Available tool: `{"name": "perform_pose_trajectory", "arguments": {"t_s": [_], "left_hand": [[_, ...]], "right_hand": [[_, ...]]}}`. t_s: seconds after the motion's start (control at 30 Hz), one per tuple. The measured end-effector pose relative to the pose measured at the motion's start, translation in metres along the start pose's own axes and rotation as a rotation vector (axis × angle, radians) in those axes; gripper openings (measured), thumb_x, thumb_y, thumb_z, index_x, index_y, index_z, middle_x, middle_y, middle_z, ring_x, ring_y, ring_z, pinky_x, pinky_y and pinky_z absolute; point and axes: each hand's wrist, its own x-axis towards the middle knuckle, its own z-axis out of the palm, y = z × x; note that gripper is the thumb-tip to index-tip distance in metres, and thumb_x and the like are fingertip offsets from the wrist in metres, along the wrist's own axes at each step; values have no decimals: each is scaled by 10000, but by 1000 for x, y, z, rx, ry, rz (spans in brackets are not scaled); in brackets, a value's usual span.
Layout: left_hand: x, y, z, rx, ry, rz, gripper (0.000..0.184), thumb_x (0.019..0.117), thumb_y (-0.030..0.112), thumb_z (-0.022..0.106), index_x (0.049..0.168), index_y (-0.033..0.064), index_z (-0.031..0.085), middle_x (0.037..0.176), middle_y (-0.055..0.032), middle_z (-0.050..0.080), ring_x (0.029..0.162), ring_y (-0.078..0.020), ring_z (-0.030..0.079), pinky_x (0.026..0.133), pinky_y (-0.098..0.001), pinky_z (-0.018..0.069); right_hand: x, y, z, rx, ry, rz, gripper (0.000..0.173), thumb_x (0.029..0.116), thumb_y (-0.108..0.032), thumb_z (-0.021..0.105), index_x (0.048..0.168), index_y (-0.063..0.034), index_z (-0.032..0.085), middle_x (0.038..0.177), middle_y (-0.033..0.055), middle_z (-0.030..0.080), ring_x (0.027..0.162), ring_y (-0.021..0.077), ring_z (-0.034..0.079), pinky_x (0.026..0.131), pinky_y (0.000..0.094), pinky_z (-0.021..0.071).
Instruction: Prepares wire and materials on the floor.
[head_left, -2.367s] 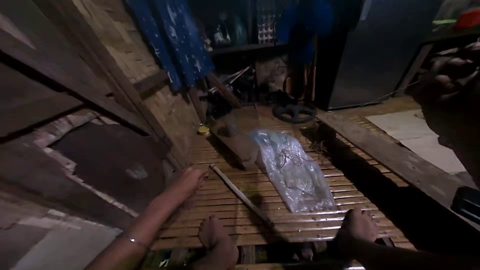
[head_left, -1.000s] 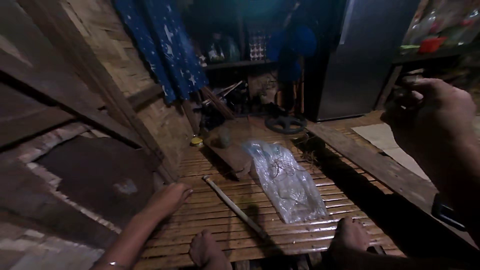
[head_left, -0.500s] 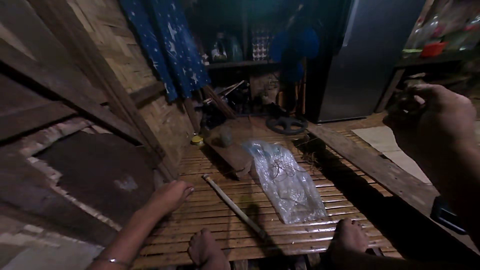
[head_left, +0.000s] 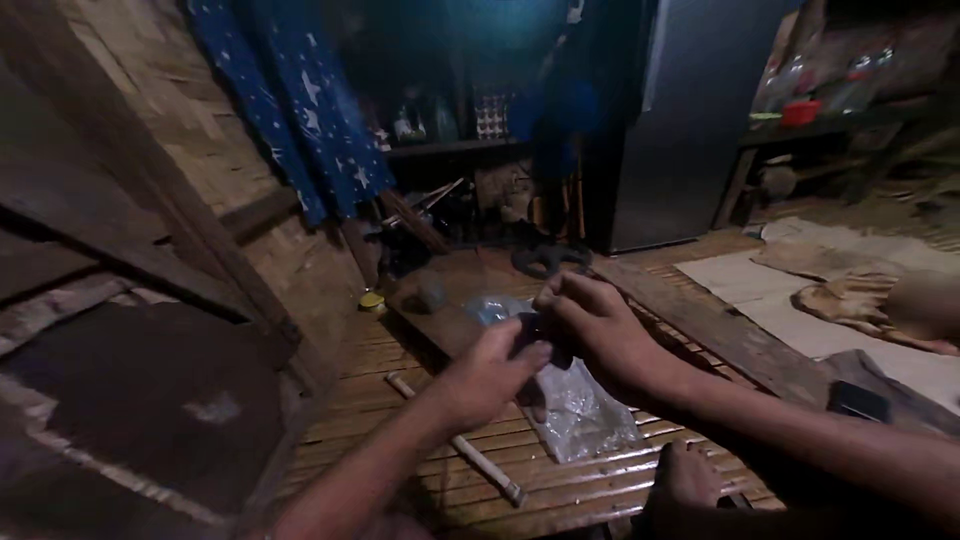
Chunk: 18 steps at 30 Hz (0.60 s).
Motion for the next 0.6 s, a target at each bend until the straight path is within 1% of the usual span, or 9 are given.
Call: {"name": "perform_pose_trajectory", "arguments": {"t_s": [0.07,0.1,0.17,0.2,0.27,0.33,0.47,0.53,0.6], "left_hand": [[-4,10,17,-160,91,-44,230,1106,116,388,1235,47,564,928,-49,673,582,-97,639,548,-241,589],[-8,11,21,-202,145,-76,230,1111,120,380,1171,30,583,818,-38,654,525,-84,601,503,-221,554],[-12,9,21,-186,180,-115,248,1111,150,410,998,38,601,641,32,543,468,-46,507,459,-182,470],[-14,6,19,-159,176,-113,261,1106,149,426,967,42,619,610,56,489,460,-34,459,448,-174,428],[-15,-3,11,-40,174,-111,255,1101,145,439,951,55,624,620,61,476,467,-27,430,446,-174,396],[-16,-17,-3,118,190,-148,251,1104,145,431,980,42,624,666,36,516,486,-41,446,465,-190,405],[-20,-69,-39,308,214,-238,263,1110,163,425,1009,24,625,694,12,498,516,-66,446,488,-220,408],[-26,-95,-61,405,234,-270,273,1109,163,426,1050,2,639,749,-27,529,558,-97,479,529,-262,449],[-38,-113,-84,498,227,-359,297,1113,168,426,1115,-31,647,848,-101,597,630,-152,541,607,-327,505]], "right_hand": [[0,-2,-1,-90,-5,-92,149,1057,-125,468,1018,-52,592,715,22,575,568,91,560,531,238,502],[1,-3,-5,-148,17,-150,146,1053,-130,471,1027,-57,594,727,16,568,571,87,551,531,237,498],[6,-1,-20,-199,86,-242,139,1055,-146,478,1024,-66,588,712,-6,559,546,69,539,518,231,499],[9,1,-28,-189,125,-259,133,1053,-142,478,1005,-72,581,689,-20,549,526,58,528,507,224,495],[13,5,-46,-181,193,-250,138,1052,-141,469,990,-69,570,652,-25,525,508,59,515,505,229,491],[15,8,-67,-222,267,-229,146,1055,-135,465,1017,-43,571,673,-7,537,532,76,536,534,253,514],[21,12,-108,-244,443,-214,163,1068,-139,444,1061,-20,557,684,6,568,539,96,572,547,279,540],[23,12,-125,-210,547,-222,159,1070,-139,453,1069,-15,553,689,4,561,537,98,567,539,279,535],[22,10,-136,-182,646,-225,149,1073,-127,453,1076,-13,550,684,-3,555,529,91,561,536,276,536]]}}
